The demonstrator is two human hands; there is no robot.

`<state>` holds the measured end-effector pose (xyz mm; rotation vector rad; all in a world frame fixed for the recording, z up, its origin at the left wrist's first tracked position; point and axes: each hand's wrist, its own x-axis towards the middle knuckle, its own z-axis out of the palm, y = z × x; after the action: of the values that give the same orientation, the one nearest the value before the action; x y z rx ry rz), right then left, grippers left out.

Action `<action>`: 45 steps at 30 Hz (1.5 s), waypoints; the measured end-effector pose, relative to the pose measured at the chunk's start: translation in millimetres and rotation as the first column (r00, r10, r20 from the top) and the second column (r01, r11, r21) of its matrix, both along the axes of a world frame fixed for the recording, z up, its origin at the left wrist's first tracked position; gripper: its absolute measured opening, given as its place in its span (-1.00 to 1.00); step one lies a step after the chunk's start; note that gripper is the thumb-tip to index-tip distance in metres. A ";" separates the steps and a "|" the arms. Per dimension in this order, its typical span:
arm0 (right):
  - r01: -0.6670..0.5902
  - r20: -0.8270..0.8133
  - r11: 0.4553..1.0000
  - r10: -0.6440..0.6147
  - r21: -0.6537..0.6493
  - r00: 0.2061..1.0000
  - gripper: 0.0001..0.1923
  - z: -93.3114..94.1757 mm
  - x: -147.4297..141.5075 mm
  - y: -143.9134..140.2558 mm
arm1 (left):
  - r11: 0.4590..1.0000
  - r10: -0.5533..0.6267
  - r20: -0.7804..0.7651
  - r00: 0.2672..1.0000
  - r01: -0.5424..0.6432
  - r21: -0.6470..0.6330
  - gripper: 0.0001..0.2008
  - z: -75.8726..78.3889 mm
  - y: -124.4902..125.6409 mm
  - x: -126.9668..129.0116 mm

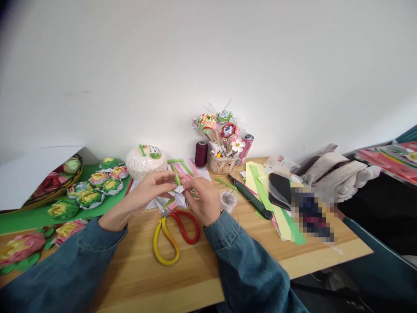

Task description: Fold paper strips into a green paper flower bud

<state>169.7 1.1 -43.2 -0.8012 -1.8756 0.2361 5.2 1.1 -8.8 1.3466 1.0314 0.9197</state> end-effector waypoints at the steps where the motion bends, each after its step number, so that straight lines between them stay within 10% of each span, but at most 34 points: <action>1: 0.001 0.006 1.000 -0.001 0.023 1.000 -0.89 -0.4 0.2 0.8 | 1.000 0.008 0.006 1.000 -0.008 0.010 -0.80 -1.4 0.4 0.8; 6: 0.020 0.014 0.999 -0.020 0.034 1.000 -0.87 0.8 1.1 3.1 | 0.974 0.049 -0.043 0.998 -0.038 0.224 -0.89 -10.1 2.5 4.6; 10: 0.157 -0.020 0.986 -0.156 0.050 0.988 -0.93 5.5 2.0 0.8 | 0.852 0.241 -0.186 0.952 -0.116 0.510 -0.93 -11.3 -0.1 6.5; 14: 0.109 -0.055 0.957 -0.129 -0.270 0.990 -0.81 11.1 2.5 -1.6 | 0.737 0.320 -0.256 0.912 -0.070 0.672 -0.91 -10.1 -3.1 6.5; 18: -0.217 -0.197 0.755 0.119 -0.619 0.973 -0.71 14.2 1.7 -0.3 | 0.723 0.312 -0.290 0.905 -0.028 0.691 -0.91 -12.5 -2.8 5.6; 26: -0.381 -0.365 0.529 0.140 -0.759 0.921 -0.67 14.8 1.8 -0.2 | 0.747 0.302 -0.347 0.888 0.005 0.664 -0.90 -9.2 -2.6 2.9; 31: -0.459 -0.468 0.508 0.121 -0.729 0.876 -0.70 11.4 -0.4 0.3 | 0.796 0.353 -0.412 0.840 -0.038 0.604 -0.88 -11.0 -10.3 13.7; 38: -0.489 -0.505 0.508 0.118 -0.709 0.855 -0.72 10.2 -4.3 -1.1 | 0.701 0.636 -0.575 0.515 -0.074 0.709 -0.79 -23.4 -18.8 24.3; 45: -0.523 -0.541 0.452 0.101 -0.723 0.835 -0.71 14.5 -4.5 -3.7 | 0.601 0.629 -0.416 0.656 -0.071 0.796 -0.87 -29.5 -12.7 16.6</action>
<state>165.2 -2.6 -28.7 -0.9016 -1.3760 1.5903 21.9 -11.7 -38.3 2.3210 1.6673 1.2907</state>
